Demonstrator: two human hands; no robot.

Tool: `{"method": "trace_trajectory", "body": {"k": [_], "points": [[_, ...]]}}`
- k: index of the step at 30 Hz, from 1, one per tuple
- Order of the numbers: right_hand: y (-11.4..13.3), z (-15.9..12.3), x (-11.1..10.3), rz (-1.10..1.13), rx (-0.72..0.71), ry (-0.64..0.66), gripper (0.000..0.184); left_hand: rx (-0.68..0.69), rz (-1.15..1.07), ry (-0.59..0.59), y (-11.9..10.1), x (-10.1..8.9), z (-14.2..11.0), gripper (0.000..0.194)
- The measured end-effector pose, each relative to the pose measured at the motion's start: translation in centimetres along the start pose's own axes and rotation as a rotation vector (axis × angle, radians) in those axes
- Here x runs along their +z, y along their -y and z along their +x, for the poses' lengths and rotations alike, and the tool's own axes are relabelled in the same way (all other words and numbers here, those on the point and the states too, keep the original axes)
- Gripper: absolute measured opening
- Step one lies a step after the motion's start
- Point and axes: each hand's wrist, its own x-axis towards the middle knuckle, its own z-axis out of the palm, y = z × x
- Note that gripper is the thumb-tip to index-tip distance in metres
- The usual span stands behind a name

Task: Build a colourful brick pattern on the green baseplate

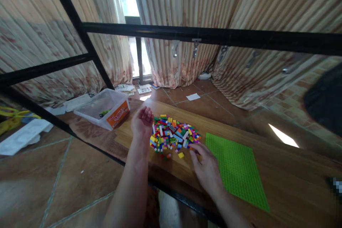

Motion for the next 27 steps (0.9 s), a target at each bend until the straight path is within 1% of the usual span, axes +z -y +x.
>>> {"method": "trace_trajectory", "body": {"k": [3,5,7,9,11,14,16,18,19,20,21,22,24,25,27], "points": [[1.0,3.0,1.5,-0.056,-0.063,0.040,0.024,0.034,-0.034,-0.049,-1.1,-0.5,0.5,0.016],[1.8,4.5,2.7,-0.096,-0.138,0.108,0.024,0.034,-0.052,-0.068,-1.4,-0.7,0.8,0.016],[2.4,5.4,4.0,-0.126,-0.234,0.191,0.025,0.026,-0.051,-0.055,-1.6,-1.0,1.1,0.016],[3.0,5.8,5.3,-0.159,-0.311,0.266,0.028,0.021,-0.041,-0.037,-1.8,-1.3,1.3,0.015],[3.3,5.8,6.3,-0.198,-0.352,0.317,0.030,0.018,-0.040,-0.028,-2.0,-1.5,1.5,0.015],[3.5,5.8,7.2,-0.239,-0.358,0.346,0.026,0.014,-0.061,-0.032,-2.4,-1.9,1.7,0.015],[3.6,5.7,7.2,-0.219,-0.332,0.348,0.020,0.009,-0.070,-0.037,-2.5,-1.9,1.8,0.016],[3.6,5.7,6.7,-0.137,-0.261,0.325,0.013,-0.006,-0.050,-0.025,-2.4,-1.8,1.7,0.016],[3.6,5.6,6.4,-0.066,-0.196,0.301,0.010,-0.017,-0.019,-0.007,-2.3,-1.6,1.6,0.015],[3.5,5.5,5.9,0.030,-0.107,0.269,0.008,-0.031,0.034,0.026,-2.0,-1.4,1.4,0.015],[3.4,5.4,5.3,0.148,0.002,0.234,0.011,-0.049,0.111,0.076,-1.6,-1.1,1.1,0.015],[3.2,5.3,4.6,0.281,0.125,0.199,0.017,-0.071,0.210,0.144,-1.1,-0.8,0.7,0.017],[2.8,5.1,3.1,0.547,0.354,0.135,0.031,-0.132,0.443,0.322,0.3,-0.1,-0.4,0.024],[2.6,4.9,2.3,0.645,0.435,0.107,0.037,-0.170,0.556,0.422,1.2,0.2,-1.1,0.026],[2.1,4.7,0.7,0.722,0.512,0.058,0.041,-0.258,0.736,0.614,3.1,0.8,-2.6,0.027]]}}
